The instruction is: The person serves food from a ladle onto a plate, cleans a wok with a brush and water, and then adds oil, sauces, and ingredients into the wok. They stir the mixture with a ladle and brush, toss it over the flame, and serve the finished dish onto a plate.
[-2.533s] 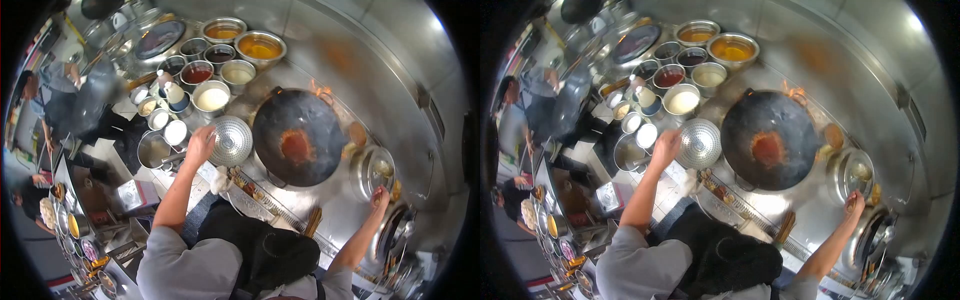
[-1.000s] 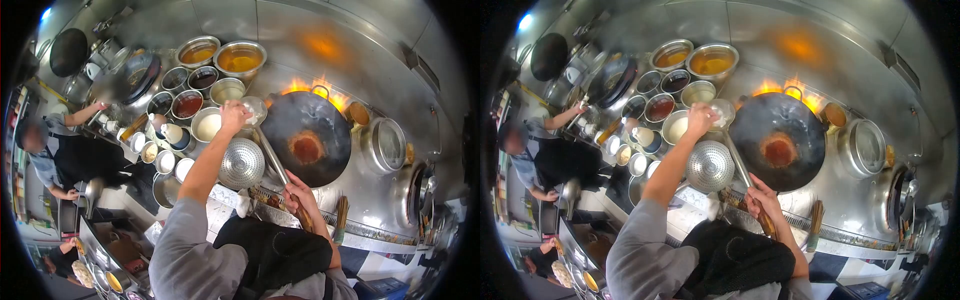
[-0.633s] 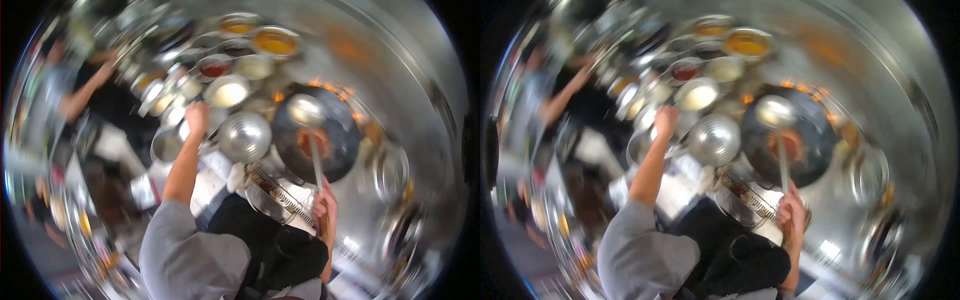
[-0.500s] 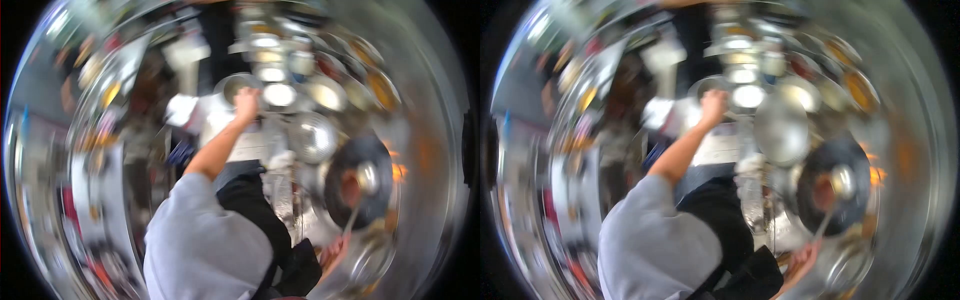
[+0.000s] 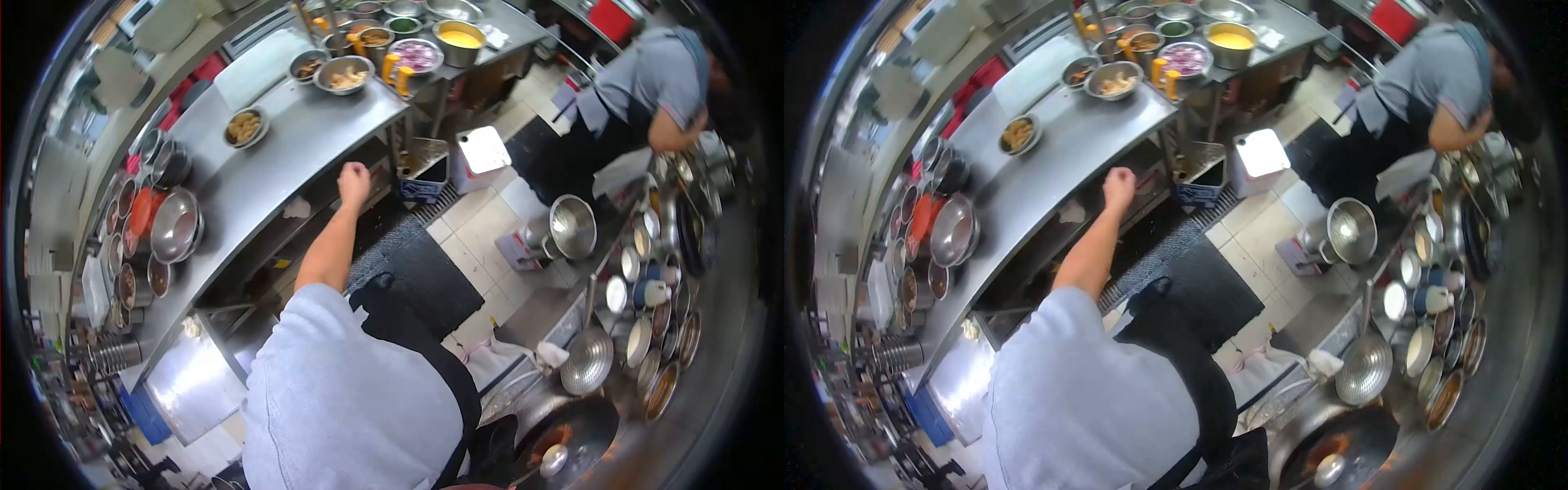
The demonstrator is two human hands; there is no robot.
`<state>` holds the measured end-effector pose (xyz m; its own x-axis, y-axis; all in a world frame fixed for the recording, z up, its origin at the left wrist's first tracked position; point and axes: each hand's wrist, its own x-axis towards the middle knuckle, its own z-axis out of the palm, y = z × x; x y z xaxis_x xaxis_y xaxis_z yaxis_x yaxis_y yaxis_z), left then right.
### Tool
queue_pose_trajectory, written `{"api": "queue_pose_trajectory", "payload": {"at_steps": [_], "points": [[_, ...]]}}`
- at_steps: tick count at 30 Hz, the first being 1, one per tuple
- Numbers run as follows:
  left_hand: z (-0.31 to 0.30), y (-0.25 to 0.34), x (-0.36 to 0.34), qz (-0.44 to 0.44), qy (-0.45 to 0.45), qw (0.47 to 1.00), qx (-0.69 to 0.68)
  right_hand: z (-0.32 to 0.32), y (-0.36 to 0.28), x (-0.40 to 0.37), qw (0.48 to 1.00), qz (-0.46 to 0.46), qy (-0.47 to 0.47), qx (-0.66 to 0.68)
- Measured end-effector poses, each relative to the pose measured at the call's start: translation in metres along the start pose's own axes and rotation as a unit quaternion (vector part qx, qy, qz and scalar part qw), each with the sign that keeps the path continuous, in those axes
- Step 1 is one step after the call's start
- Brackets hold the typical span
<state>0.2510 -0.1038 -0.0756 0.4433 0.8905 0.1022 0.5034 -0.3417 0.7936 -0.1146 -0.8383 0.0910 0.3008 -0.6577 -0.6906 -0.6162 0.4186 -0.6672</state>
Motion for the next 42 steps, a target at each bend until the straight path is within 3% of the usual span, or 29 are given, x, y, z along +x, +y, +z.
{"api": "queue_pose_trajectory", "payload": {"at_steps": [1,3,4,6,10,12,15,17,21,23,25,26,27,28,29,30,31,32,33,35,37,38,39,41,42], "points": [[-0.008,-0.030,0.043,-0.114,0.042,0.990,-0.077,0.010,-0.002,-0.001,1.000,-0.003,0.004,-0.020],[-0.058,-0.042,0.098,-0.134,0.237,0.952,-0.138,0.031,-0.003,-0.007,0.998,-0.009,0.011,-0.058],[-0.082,-0.072,0.136,-0.117,0.299,0.942,-0.093,0.041,-0.005,-0.010,0.997,-0.011,0.016,-0.076],[-0.131,-0.110,0.194,-0.132,0.425,0.884,-0.147,0.059,-0.010,-0.017,0.993,-0.018,0.024,-0.112],[-0.214,-0.136,0.245,-0.239,0.430,0.870,-0.016,0.090,-0.018,-0.026,0.987,-0.038,0.037,-0.153],[-0.239,-0.131,0.245,-0.323,0.118,0.929,-0.136,0.100,-0.020,-0.030,0.984,-0.041,0.040,-0.171],[-0.241,-0.141,0.253,-0.338,0.046,0.928,-0.152,0.107,-0.026,-0.030,0.980,-0.047,0.047,-0.186],[-0.243,-0.133,0.237,-0.323,0.060,0.922,-0.205,0.104,-0.027,-0.026,0.980,-0.047,0.049,-0.187],[-0.248,-0.138,0.230,-0.191,0.047,0.944,-0.265,0.072,-0.019,-0.011,0.985,-0.053,0.054,-0.157],[-0.252,-0.103,0.213,-0.197,0.032,0.939,-0.280,0.047,-0.013,0.013,0.990,-0.067,0.038,-0.116],[-0.248,-0.077,0.201,-0.186,-0.023,0.935,-0.301,0.027,0.009,0.054,0.993,-0.102,0.016,-0.059],[-0.243,-0.061,0.189,-0.158,-0.090,0.934,-0.308,0.045,0.037,0.060,0.977,-0.203,0.039,0.056],[-0.226,-0.047,0.176,-0.111,-0.119,0.934,-0.318,0.049,0.056,0.048,0.947,-0.234,0.098,-0.197],[-0.209,-0.034,0.165,-0.126,-0.168,0.923,-0.323,0.079,0.065,0.025,0.816,-0.367,0.227,-0.386],[-0.190,0.007,0.133,-0.091,-0.189,0.930,-0.302,0.073,0.069,0.021,0.836,-0.251,0.215,-0.439],[-0.170,0.030,0.108,-0.071,-0.252,0.913,-0.312,0.059,0.100,0.038,0.737,-0.388,0.290,-0.472],[-0.151,0.069,0.066,-0.028,-0.316,0.892,-0.321,0.072,0.084,0.014,0.795,-0.325,0.294,-0.420],[-0.129,0.090,0.037,-0.057,-0.342,0.890,-0.295,0.087,0.051,-0.028,0.935,-0.198,0.208,-0.208],[-0.105,0.108,0.006,-0.067,-0.385,0.872,-0.296,0.085,0.040,-0.036,0.967,-0.189,0.167,0.025],[-0.051,0.146,-0.060,-0.040,-0.540,0.782,-0.309,0.051,0.025,-0.024,0.949,-0.137,0.003,0.282],[-0.017,0.190,-0.143,-0.026,-0.612,0.735,-0.291,0.053,0.045,0.011,0.952,-0.160,0.101,0.239],[0.005,0.201,-0.180,0.013,-0.656,0.704,-0.270,0.053,0.078,0.042,0.930,-0.257,0.258,-0.054],[0.021,0.217,-0.222,0.057,-0.695,0.673,-0.246,0.051,0.110,0.069,0.801,-0.315,0.379,-0.340],[0.019,0.266,-0.307,-0.022,-0.764,0.618,-0.185,0.057,0.069,0.003,0.813,-0.253,0.397,-0.343],[0.035,0.270,-0.342,0.017,-0.793,0.585,-0.167,0.049,0.042,-0.028,0.929,-0.185,0.280,-0.155]]}}
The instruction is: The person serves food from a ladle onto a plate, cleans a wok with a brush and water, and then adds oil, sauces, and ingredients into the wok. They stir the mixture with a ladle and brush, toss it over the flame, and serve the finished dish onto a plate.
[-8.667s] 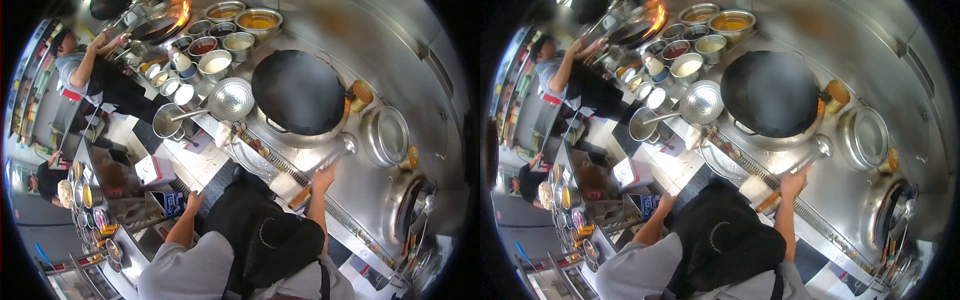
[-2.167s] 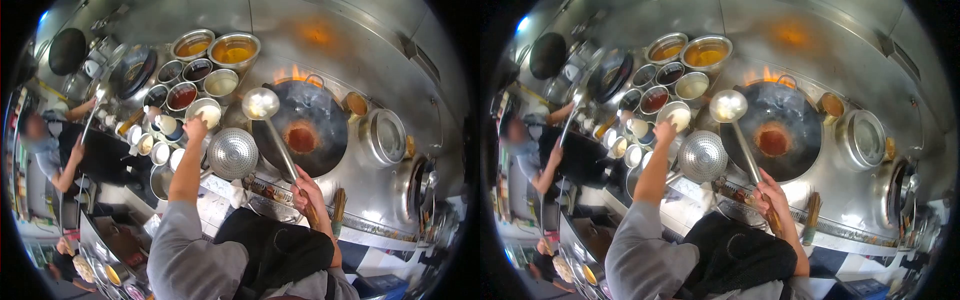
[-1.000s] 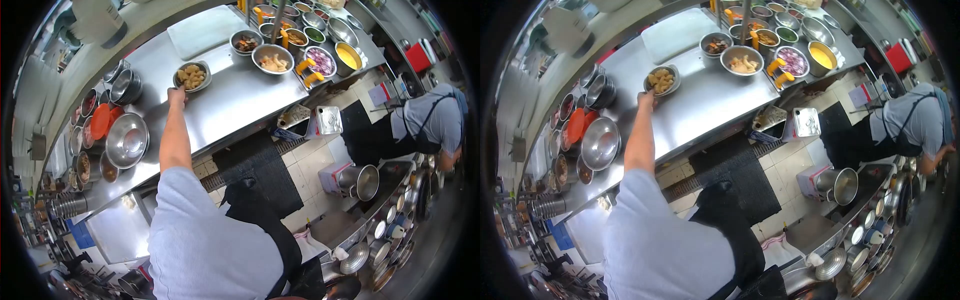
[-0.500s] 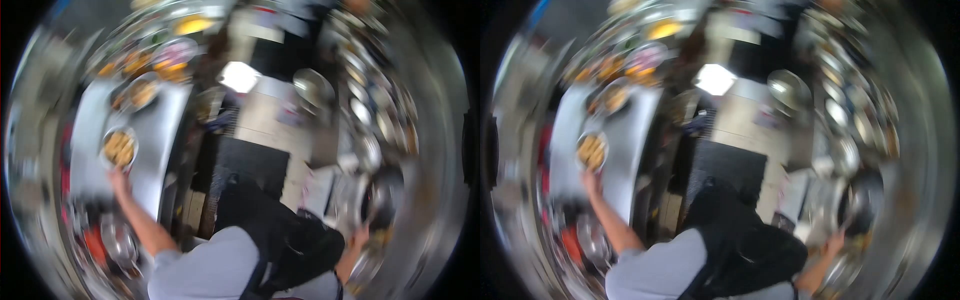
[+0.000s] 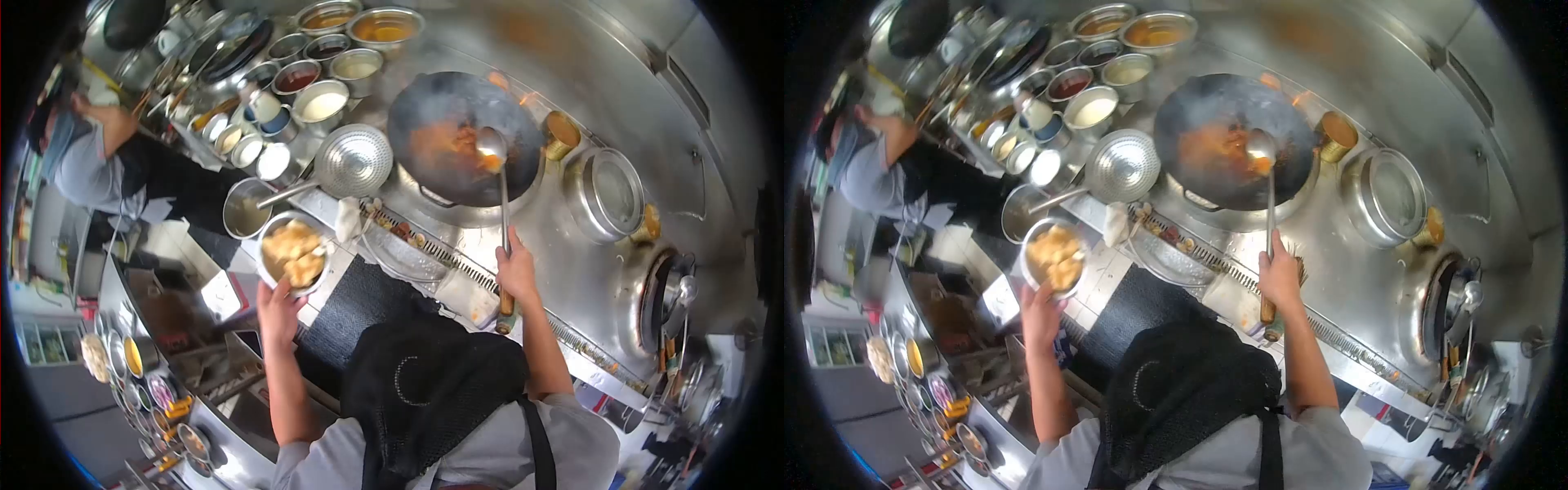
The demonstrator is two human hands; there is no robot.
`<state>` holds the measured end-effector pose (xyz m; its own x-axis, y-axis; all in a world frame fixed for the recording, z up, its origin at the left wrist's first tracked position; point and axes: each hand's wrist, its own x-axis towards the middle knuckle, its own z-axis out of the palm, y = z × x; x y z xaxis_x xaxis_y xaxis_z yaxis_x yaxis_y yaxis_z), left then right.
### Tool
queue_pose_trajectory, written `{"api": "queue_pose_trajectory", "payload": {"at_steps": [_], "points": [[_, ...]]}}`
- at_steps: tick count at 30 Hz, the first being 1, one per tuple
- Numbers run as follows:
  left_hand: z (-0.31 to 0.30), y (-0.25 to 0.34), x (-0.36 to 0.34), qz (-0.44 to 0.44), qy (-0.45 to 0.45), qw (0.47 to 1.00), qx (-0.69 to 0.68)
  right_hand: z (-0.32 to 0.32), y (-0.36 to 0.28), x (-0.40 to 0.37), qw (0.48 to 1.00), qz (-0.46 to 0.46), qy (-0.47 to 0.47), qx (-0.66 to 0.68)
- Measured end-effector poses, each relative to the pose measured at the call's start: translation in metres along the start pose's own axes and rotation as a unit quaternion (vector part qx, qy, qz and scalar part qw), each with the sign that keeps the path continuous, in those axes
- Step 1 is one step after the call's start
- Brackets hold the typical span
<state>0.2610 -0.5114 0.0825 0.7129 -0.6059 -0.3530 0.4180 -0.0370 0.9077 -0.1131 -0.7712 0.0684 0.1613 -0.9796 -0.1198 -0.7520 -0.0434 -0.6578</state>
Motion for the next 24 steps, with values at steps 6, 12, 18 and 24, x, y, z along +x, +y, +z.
{"api": "queue_pose_trajectory", "payload": {"at_steps": [6,12,18,24], "points": [[0.195,-0.018,0.099,-0.040,-0.197,0.979,0.024,0.028,0.034,0.070,0.990,0.005,-0.023,0.139],[0.298,-0.034,0.150,-0.070,-0.242,0.965,0.071,-0.013,0.003,0.031,0.931,0.139,-0.153,0.301],[0.371,-0.062,0.199,0.352,-0.138,0.849,0.369,-0.019,0.068,0.062,0.984,-0.054,0.029,-0.166],[0.403,-0.028,0.212,0.538,-0.091,0.705,0.453,-0.090,0.105,-0.003,0.966,-0.064,-0.018,-0.250]]}}
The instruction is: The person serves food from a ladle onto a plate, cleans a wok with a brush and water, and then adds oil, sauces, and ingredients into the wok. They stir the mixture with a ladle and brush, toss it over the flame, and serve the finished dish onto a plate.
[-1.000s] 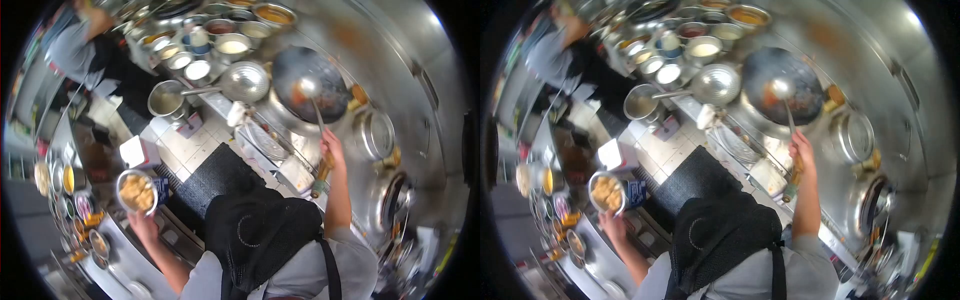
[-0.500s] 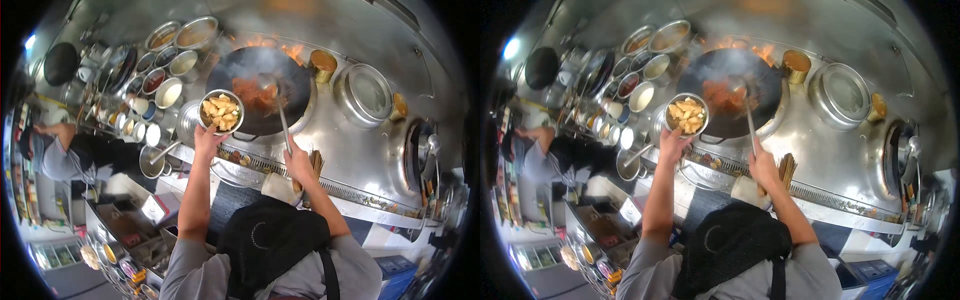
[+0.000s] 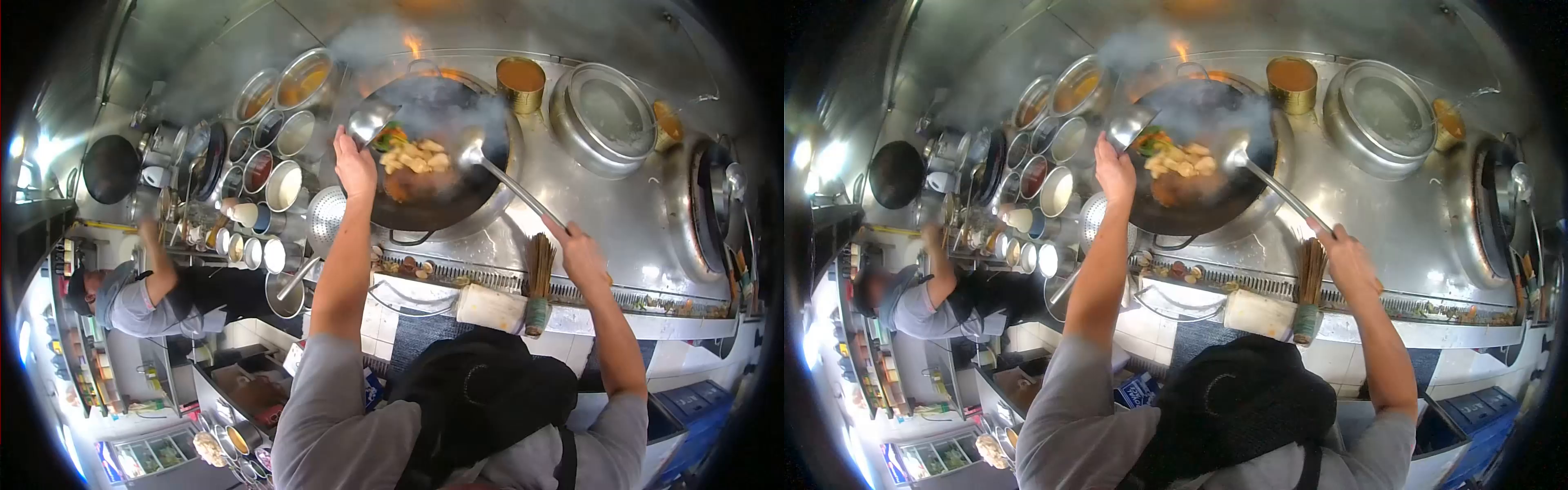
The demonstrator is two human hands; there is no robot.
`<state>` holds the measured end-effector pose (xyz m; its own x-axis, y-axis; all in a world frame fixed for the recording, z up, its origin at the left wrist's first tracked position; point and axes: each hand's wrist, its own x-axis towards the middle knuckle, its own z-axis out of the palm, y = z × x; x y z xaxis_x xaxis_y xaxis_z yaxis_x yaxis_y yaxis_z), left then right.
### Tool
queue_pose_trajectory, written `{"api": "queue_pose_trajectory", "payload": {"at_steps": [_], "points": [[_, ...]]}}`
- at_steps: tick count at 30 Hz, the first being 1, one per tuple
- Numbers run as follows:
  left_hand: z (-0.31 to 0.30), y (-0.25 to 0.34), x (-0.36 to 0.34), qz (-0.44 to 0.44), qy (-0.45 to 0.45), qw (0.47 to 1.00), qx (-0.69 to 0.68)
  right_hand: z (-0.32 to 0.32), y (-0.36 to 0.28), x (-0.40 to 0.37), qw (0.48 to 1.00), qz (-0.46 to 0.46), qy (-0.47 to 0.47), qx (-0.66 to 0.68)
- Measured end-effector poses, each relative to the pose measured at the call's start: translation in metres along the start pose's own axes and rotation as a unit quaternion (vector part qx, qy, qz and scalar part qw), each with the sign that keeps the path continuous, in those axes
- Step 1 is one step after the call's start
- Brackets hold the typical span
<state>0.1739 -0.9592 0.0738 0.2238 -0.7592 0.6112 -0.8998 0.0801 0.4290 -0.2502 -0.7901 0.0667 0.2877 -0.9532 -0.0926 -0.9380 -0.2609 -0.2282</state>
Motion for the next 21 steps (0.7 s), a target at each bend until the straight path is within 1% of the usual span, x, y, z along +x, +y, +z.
{"api": "queue_pose_trajectory", "payload": {"at_steps": [1,3,5,6,7,8,9,10,11,12,13,14,15,16,17,18,19,20,21], "points": [[-0.004,0.002,0.007,0.000,0.000,1.000,0.001,-0.003,0.003,-0.009,1.000,0.002,0.009,-0.006],[-0.017,0.012,0.018,0.035,0.024,0.999,0.013,-0.002,0.002,-0.021,1.000,0.001,0.017,-0.013],[-0.016,0.014,0.012,0.043,0.044,0.998,0.009,-0.004,-0.003,-0.023,0.999,0.003,0.040,-0.007],[-0.008,0.017,0.001,0.040,-0.043,0.998,-0.001,-0.006,-0.012,-0.018,0.999,-0.001,0.039,-0.009],[-0.001,0.015,-0.012,0.033,-0.130,0.991,-0.010,-0.012,-0.027,-0.012,0.999,0.017,0.039,0.009],[0.012,0.002,-0.031,0.006,-0.073,0.997,-0.018,-0.016,-0.037,-0.009,0.999,0.030,0.037,0.024],[0.021,-0.009,-0.037,-0.016,-0.010,0.999,-0.027,-0.014,-0.041,-0.002,0.999,0.020,0.039,0.016],[0.012,-0.010,-0.042,-0.106,-0.011,0.994,-0.014,-0.008,-0.044,0.007,0.995,0.018,0.070,0.072],[0.007,-0.028,-0.046,-0.114,0.009,0.993,-0.021,-0.008,-0.051,0.012,0.987,0.013,0.094,0.128],[-0.003,-0.048,-0.056,-0.166,0.002,0.985,-0.038,-0.014,-0.057,0.020,0.985,0.020,0.062,0.161],[-0.024,-0.059,-0.068,-0.221,-0.004,0.974,-0.053,-0.009,-0.058,0.030,0.987,0.001,0.053,0.153],[-0.047,-0.070,-0.078,-0.332,0.004,0.921,-0.202,0.008,-0.053,0.045,0.978,-0.006,0.065,0.197],[-0.070,-0.083,-0.093,-0.351,0.035,0.916,-0.192,0.027,-0.051,0.066,0.967,-0.022,0.075,0.242],[-0.097,-0.095,-0.111,-0.404,0.050,0.873,-0.270,0.049,-0.049,0.086,0.951,-0.117,0.151,0.243],[-0.130,-0.110,-0.133,-0.446,0.086,0.822,-0.344,0.049,-0.060,0.102,0.939,-0.086,0.074,0.325],[-0.149,-0.124,-0.161,-0.494,0.109,0.769,-0.392,0.054,-0.070,0.113,0.917,-0.061,-0.021,0.393],[-0.229,-0.161,-0.235,-0.543,0.230,0.694,-0.412,0.085,-0.078,0.132,0.842,-0.029,-0.119,0.526],[-0.270,-0.165,-0.273,-0.555,0.281,0.649,-0.439,0.068,-0.092,0.121,0.855,-0.015,-0.181,0.486],[-0.310,-0.165,-0.313,-0.557,0.324,0.603,-0.471,0.076,-0.089,0.115,0.874,-0.019,-0.169,0.455]]}}
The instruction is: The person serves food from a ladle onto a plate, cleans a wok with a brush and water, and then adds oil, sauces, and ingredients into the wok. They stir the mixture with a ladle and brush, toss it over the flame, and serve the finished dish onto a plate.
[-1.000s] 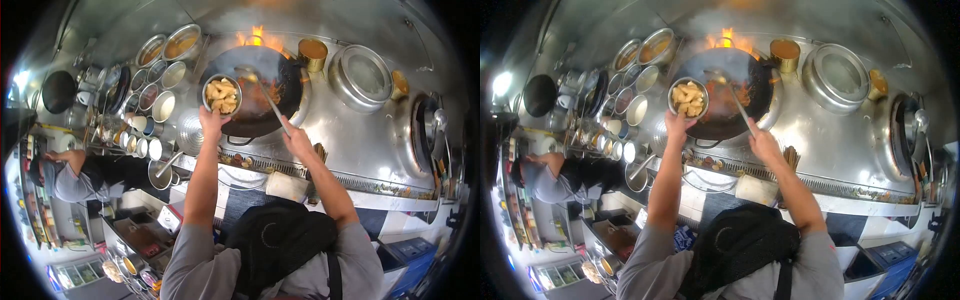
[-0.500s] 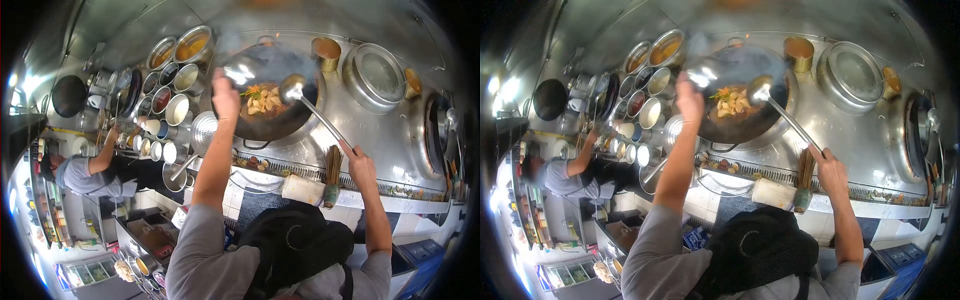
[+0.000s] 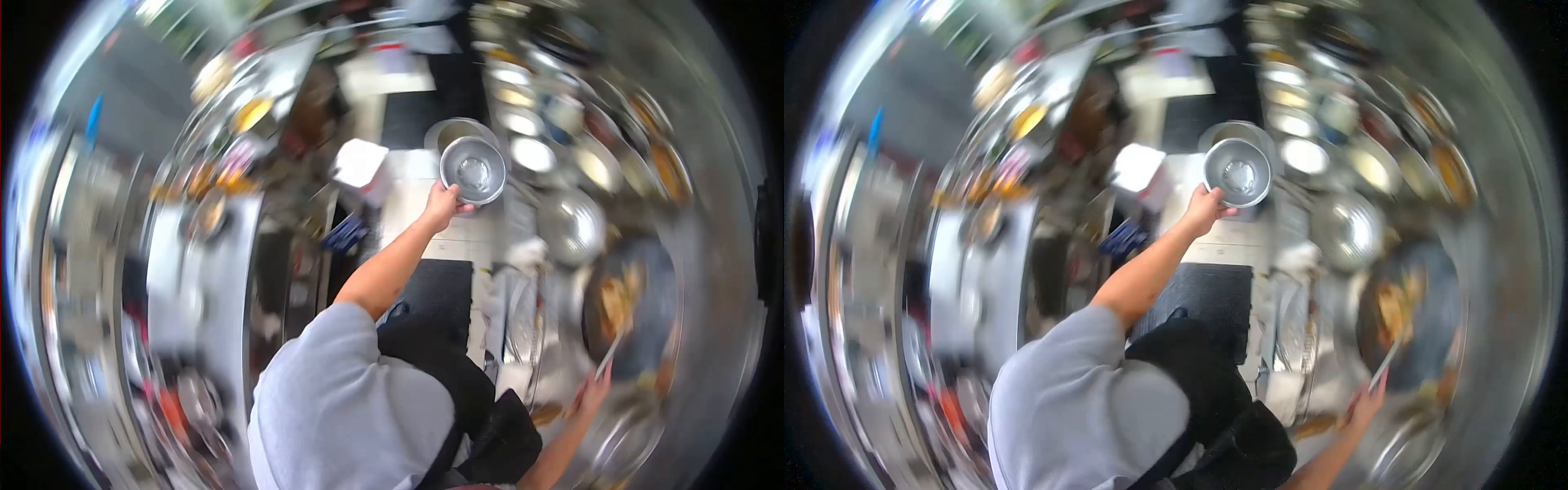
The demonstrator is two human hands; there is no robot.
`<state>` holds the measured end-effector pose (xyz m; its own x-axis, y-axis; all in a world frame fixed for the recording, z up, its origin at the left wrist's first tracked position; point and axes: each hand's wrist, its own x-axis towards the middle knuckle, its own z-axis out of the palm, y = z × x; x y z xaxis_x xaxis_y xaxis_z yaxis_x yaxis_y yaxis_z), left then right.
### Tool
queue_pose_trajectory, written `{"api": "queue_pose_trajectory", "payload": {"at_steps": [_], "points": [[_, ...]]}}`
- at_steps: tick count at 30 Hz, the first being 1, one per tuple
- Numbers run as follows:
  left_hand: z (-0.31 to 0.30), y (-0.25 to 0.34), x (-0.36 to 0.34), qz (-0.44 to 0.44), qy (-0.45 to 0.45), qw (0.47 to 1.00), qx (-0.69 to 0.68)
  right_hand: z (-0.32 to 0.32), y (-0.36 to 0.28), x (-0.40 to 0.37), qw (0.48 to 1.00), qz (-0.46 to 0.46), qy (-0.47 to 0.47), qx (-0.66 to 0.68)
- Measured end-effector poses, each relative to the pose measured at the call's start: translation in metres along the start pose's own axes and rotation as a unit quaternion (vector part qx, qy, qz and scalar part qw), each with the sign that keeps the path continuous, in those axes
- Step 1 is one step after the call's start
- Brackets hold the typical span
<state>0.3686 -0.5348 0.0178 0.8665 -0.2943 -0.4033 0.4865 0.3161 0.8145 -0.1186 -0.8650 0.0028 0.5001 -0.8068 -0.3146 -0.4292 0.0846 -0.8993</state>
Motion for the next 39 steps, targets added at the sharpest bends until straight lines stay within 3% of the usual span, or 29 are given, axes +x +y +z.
{"api": "queue_pose_trajectory", "payload": {"at_steps": [1,2,3,4,5,7,8,10,11,13,14,15,16,18,19,20,22,23,24,25,26,28,30,32,33,34,36,38,39], "points": [[-0.057,0.013,-0.002,0.047,0.059,0.997,-0.017,-0.004,-0.004,-0.009,0.999,-0.001,-0.024,-0.038],[-0.115,0.021,-0.012,0.086,0.113,0.989,-0.028,-0.003,0.014,-0.011,0.924,-0.278,0.035,-0.260],[-0.164,0.044,-0.033,0.113,0.185,0.976,0.011,-0.026,0.014,-0.022,0.921,-0.195,-0.026,-0.337],[-0.221,0.053,-0.049,0.140,0.260,0.954,-0.061,-0.038,0.023,-0.035,0.883,-0.242,-0.018,-0.403],[-0.269,0.073,-0.076,0.154,0.305,0.937,-0.078,-0.032,0.001,-0.065,0.875,-0.191,0.007,-0.445],[-0.358,0.098,-0.134,0.210,0.464,0.848,-0.147,-0.041,-0.011,-0.088,0.854,-0.164,-0.009,-0.494],[-0.420,0.095,-0.150,0.294,0.525,0.754,-0.266,-0.046,-0.012,-0.094,0.846,-0.157,-0.019,-0.510],[-0.524,0.111,-0.221,0.328,0.579,0.680,-0.309,-0.049,-0.023,-0.104,0.830,-0.139,-0.038,-0.539],[-0.554,0.119,-0.256,0.388,0.576,0.661,-0.284,-0.045,-0.026,-0.107,0.824,-0.134,-0.041,-0.549],[-0.644,0.123,-0.319,0.404,0.583,0.652,-0.269,-0.046,-0.033,-0.108,0.813,-0.125,-0.058,-0.566],[-0.690,0.120,-0.350,0.351,0.626,0.687,-0.115,-0.046,-0.036,-0.106,0.808,-0.122,-0.065,-0.572],[-0.729,0.120,-0.378,0.236,0.687,0.668,0.162,-0.047,-0.038,-0.106,0.805,-0.117,-0.071,-0.577],[-0.757,0.124,-0.398,0.184,0.697,0.653,0.234,-0.051,-0.041,-0.107,0.803,-0.113,-0.076,-0.581],[-0.801,0.124,-0.432,0.417,0.600,0.674,-0.110,-0.062,-0.048,-0.099,0.801,-0.119,-0.085,-0.581],[-0.697,0.167,-0.411,0.395,0.643,0.591,-0.284,-0.072,-0.050,-0.093,0.804,-0.128,-0.082,-0.575],[-0.704,0.165,-0.405,0.355,0.658,0.614,-0.253,-0.083,-0.055,-0.096,0.807,-0.125,-0.072,-0.572],[-0.728,0.119,-0.390,0.280,0.653,0.694,-0.113,-0.060,-0.068,-0.129,0.825,-0.124,0.050,-0.550],[-0.696,0.110,-0.363,0.254,0.626,0.737,-0.035,-0.046,-0.085,-0.144,0.833,-0.139,0.050,-0.532],[-0.648,0.089,-0.309,0.334,0.641,0.682,0.116,-0.030,-0.107,-0.157,0.840,-0.057,0.088,-0.532],[-0.589,0.076,-0.268,0.344,0.604,0.687,0.212,-0.012,-0.135,-0.172,0.837,0.029,0.113,-0.535],[-0.516,0.066,-0.226,0.284,0.509,0.767,0.268,-0.021,-0.132,-0.180,0.766,-0.004,0.147,-0.626],[-0.371,0.030,-0.174,0.236,0.271,0.888,0.287,-0.041,-0.148,-0.197,0.798,-0.032,0.156,-0.581],[-0.240,0.006,-0.145,0.269,0.038,0.864,0.423,-0.036,-0.183,-0.224,0.809,0.015,0.167,-0.563],[-0.137,-0.023,-0.115,0.192,-0.152,0.899,0.364,-0.032,-0.198,-0.233,0.812,0.055,0.169,-0.555],[-0.089,-0.036,-0.098,0.277,-0.227,0.854,0.377,-0.037,-0.195,-0.234,0.814,0.072,0.151,-0.557],[-0.053,-0.054,-0.077,0.276,-0.291,0.834,0.379,-0.047,-0.177,-0.231,0.818,0.080,0.163,-0.546],[0.011,-0.098,-0.028,0.327,-0.305,0.782,0.435,-0.064,-0.122,-0.204,0.834,0.012,0.156,-0.529],[0.058,-0.144,0.022,0.381,-0.279,0.711,0.521,-0.059,-0.090,-0.166,0.800,0.095,0.162,-0.570],[0.076,-0.158,0.037,0.390,-0.288,0.703,0.521,-0.061,-0.069,-0.147,0.815,0.085,0.161,-0.550]]}}
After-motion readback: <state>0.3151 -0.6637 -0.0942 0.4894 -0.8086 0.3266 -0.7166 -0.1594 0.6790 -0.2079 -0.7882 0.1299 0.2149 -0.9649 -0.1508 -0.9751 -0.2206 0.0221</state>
